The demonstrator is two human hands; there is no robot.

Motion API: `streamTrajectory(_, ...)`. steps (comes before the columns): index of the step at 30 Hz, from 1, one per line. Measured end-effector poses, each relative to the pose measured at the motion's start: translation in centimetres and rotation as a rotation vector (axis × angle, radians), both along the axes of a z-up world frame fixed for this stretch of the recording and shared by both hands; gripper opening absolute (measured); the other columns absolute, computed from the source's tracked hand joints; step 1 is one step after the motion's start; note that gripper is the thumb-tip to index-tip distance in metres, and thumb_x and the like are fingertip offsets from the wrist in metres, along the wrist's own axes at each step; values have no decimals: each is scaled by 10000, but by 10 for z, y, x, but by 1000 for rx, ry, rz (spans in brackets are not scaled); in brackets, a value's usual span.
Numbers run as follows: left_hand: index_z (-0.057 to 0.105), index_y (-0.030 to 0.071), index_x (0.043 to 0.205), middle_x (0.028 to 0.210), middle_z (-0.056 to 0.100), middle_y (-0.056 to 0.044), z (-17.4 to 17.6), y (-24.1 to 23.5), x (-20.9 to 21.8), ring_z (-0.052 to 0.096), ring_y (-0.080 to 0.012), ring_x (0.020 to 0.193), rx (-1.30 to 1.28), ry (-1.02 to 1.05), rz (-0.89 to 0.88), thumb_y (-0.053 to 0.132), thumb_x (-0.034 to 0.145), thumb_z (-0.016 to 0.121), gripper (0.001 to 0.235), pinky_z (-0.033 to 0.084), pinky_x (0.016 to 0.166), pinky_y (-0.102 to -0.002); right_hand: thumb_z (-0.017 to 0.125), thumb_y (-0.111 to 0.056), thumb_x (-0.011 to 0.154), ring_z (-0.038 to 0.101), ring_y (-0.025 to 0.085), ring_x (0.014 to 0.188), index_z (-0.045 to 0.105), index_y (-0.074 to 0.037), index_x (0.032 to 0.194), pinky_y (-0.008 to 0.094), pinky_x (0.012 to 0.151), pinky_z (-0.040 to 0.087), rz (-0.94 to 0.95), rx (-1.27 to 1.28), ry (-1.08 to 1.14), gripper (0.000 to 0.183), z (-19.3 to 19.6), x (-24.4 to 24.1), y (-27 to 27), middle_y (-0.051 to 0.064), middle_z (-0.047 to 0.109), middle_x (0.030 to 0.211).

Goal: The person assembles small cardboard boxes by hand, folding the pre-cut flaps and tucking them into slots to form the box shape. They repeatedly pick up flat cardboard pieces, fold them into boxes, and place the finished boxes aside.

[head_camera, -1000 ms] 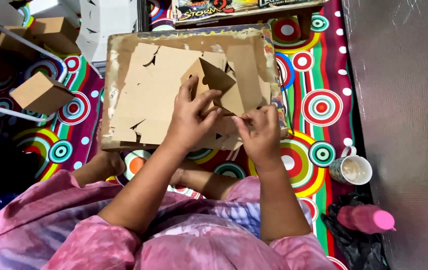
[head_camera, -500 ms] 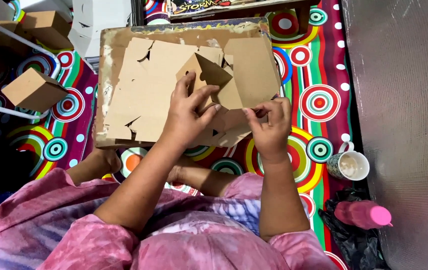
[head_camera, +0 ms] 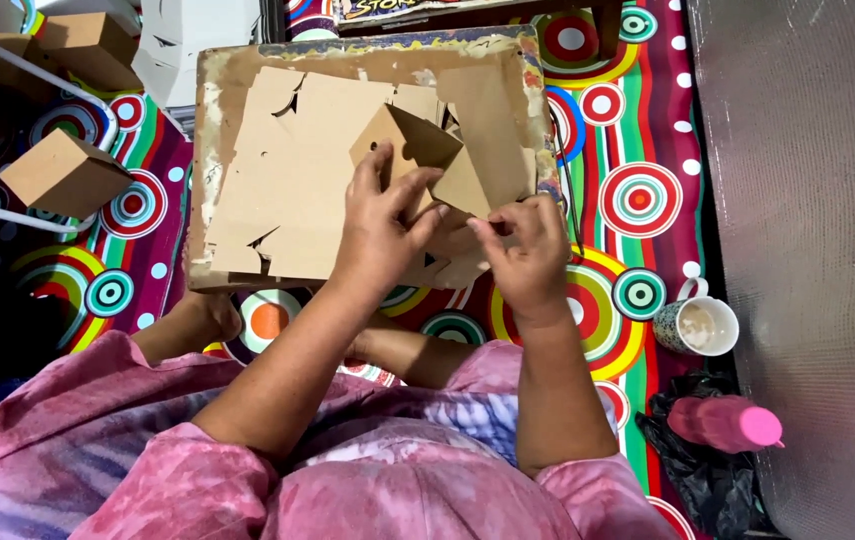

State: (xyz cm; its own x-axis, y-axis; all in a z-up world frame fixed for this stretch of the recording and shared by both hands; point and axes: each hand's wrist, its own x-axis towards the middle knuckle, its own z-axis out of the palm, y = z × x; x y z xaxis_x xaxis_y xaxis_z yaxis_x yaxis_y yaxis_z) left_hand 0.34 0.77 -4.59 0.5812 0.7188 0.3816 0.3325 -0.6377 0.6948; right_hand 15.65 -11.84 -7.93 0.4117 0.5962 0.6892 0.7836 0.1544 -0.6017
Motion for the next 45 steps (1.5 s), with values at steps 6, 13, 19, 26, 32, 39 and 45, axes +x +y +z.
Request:
streamTrajectory(6, 701, 242, 1273, 1466, 392, -295, 0, 6, -2, 395, -547, 1417, -52, -4, 15, 178, 881, 846, 422, 430, 1141, -578, 707, -204, 982, 716, 397, 817, 733, -170, 1186, 474, 712, 571, 185, -414, 18, 208, 63, -6, -35, 152, 669, 838)
streamTrajectory(13, 681, 236, 1292, 1451, 393, -283, -1, 10, -4, 401, -534, 1417, -18, -26, 20, 189, 875, 858, 455, 433, 1139, -587, 762, -152, 930, 721, 338, 874, 691, -144, 1176, 450, 772, 582, 121, -354, -103, 256, 32, 3, -26, 95, 689, 918)
streamTrajectory(19, 682, 258, 1284, 1429, 407, -261, -14, -2, 1, 415, -535, 1415, 52, -25, 23, 228, 872, 864, 452, 408, 1159, -604, 804, -148, 926, 699, 272, 751, 698, -133, 969, 404, 693, 565, 39, -163, -104, 115, 0, 3, -4, 24, 659, 802)
streamTrajectory(26, 713, 248, 1238, 1424, 431, -256, -16, -19, 6, 413, -522, 1421, 90, -26, 5, 206, 836, 881, 438, 391, 1160, -603, 769, -140, 890, 713, 299, 811, 702, -161, 1000, 433, 713, 569, -20, -233, -158, 130, -39, 2, 11, 32, 669, 801)
streamTrajectory(32, 685, 284, 1279, 1456, 408, -271, -13, -8, 4, 412, -544, 1419, 48, -14, 38, 233, 869, 861, 448, 409, 1139, -620, 705, -14, 891, 720, 332, 887, 687, -126, 1147, 447, 760, 589, 86, -227, -142, 280, -4, -10, 3, 93, 708, 938)
streamTrajectory(39, 678, 270, 1301, 1469, 389, -266, -9, -1, 0, 397, -531, 1434, -32, -32, 45, 247, 892, 836, 439, 405, 1146, -616, 926, 77, 764, 490, 608, 1282, 241, -87, 1557, 656, 891, 632, -102, -186, 93, 1061, 18, 10, -6, 339, 286, 1477)
streamTrajectory(45, 628, 260, 1398, 1517, 330, -273, 1, -11, 1, 342, -555, 1456, -43, 0, 4, 257, 950, 780, 473, 368, 1165, -649, 835, 22, 831, 641, 422, 1111, 484, -54, 1474, 529, 898, 597, 18, -380, 86, 736, 19, 1, 4, 220, 591, 1244)
